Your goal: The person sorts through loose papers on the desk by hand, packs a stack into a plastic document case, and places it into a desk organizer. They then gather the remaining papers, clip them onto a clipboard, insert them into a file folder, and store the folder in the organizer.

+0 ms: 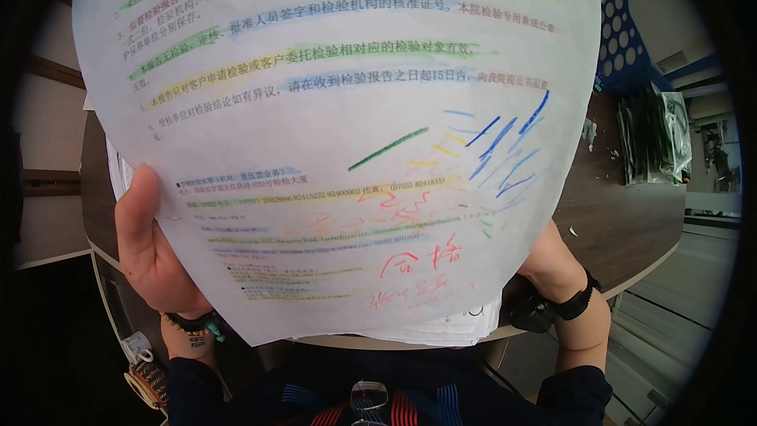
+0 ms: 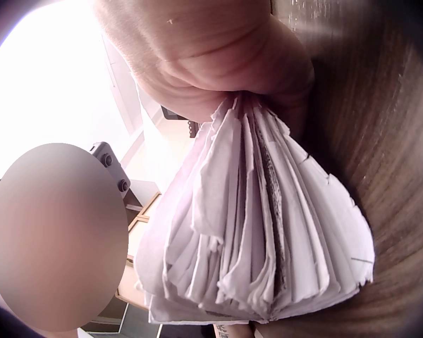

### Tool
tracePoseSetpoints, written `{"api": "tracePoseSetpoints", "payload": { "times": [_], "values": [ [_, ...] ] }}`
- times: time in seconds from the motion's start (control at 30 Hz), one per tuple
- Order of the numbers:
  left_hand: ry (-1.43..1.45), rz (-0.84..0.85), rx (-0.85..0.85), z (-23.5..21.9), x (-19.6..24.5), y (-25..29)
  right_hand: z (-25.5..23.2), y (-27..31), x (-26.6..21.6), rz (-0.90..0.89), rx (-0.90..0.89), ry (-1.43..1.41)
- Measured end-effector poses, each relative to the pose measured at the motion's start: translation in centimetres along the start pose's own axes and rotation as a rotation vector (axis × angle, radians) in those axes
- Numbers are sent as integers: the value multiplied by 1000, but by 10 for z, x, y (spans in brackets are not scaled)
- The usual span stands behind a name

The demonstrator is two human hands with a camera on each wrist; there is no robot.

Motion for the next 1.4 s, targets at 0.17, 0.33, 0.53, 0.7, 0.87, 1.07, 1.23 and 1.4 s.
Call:
{"api": "tracePoseSetpoints", "payload": {
  "times": [0.17,0.33,0.53,0.7,0.87,1.07,1.23,1.4],
  "values": [
    [-5,-25,-9,-3,2,0,-4,-4,7,-39,-39,-36],
    [-52,-56,-36,-7,6,0,-7,-11,10,-73,-99,-71],
    [-16,-46,-41,-5,4,-1,-8,-17,11,-115,-170,-113],
    [-77,-16,-49,-9,5,0,-8,-19,12,-101,-192,-161],
    [-125,-4,-32,-10,6,1,-7,-19,8,-116,-175,-31],
    [-21,-19,-18,-5,4,-1,-6,-20,8,-114,-146,26],
    [-72,-7,-15,-7,5,0,-12,-22,13,-202,-244,58],
    [-138,33,-21,-8,4,0,-10,-22,11,-209,-246,114]
  ]
}}
Point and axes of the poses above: each hand's wrist, its own y-axis away from the middle knuckle, its own z-axis out of the palm, x = y × z, the point moved 1 cm from there along -y, towards the middle knuckle, and after that the axes turned 7 degrees about -y, right-handed, at the moved point
